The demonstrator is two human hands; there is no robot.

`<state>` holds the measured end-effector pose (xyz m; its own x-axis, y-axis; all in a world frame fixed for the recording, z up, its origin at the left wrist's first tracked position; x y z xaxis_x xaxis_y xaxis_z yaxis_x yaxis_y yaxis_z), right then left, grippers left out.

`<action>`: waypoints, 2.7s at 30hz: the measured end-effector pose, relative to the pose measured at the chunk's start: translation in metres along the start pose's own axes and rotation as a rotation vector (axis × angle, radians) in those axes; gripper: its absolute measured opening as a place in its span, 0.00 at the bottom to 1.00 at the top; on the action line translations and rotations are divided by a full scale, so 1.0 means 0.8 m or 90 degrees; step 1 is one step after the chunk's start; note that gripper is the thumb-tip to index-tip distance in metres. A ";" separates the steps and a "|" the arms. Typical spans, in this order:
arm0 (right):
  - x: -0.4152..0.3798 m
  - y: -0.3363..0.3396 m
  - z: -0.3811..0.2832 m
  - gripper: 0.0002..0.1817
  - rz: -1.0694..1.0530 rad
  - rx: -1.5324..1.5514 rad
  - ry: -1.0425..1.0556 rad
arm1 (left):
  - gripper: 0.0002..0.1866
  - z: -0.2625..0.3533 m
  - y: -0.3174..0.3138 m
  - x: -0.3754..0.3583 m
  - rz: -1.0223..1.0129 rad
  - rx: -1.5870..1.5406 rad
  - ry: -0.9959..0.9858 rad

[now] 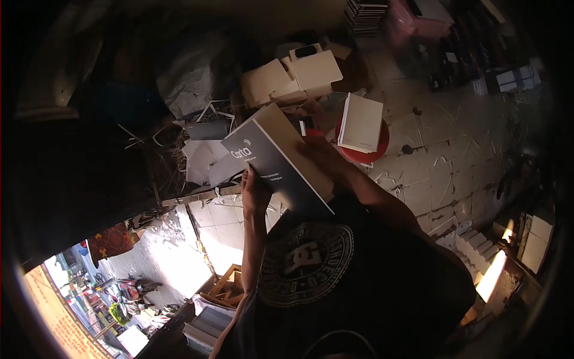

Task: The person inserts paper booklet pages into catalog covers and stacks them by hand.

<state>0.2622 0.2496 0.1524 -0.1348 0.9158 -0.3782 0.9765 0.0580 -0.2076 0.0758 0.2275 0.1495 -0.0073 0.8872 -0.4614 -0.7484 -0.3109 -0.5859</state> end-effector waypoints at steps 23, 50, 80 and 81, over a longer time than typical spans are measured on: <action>-0.042 0.040 -0.002 0.27 0.078 0.059 0.310 | 0.27 0.024 -0.099 -0.001 -0.128 0.092 0.117; -0.036 0.031 0.014 0.21 0.166 0.008 0.272 | 0.23 0.069 0.034 0.009 0.122 0.597 -0.280; -0.030 0.104 -0.009 0.23 0.046 0.052 0.106 | 0.26 0.034 0.056 0.064 -0.111 0.346 0.094; -0.031 0.098 -0.009 0.23 -0.011 0.008 0.121 | 0.26 0.031 0.055 0.061 -0.150 0.305 0.064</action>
<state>0.3435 0.2345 0.1516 -0.1167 0.9735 -0.1968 0.9719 0.0711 -0.2244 0.0259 0.2659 0.1179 0.2428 0.8700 -0.4291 -0.9408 0.1032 -0.3230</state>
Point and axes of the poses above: each hand's wrist, its own x-axis towards the middle knuckle, its own y-axis out of the back of the hand, z = x × y, the point moved 6 cm from there along x, towards the middle knuckle, and after that the axes turned 8 degrees about z, right-handed, at the moved point
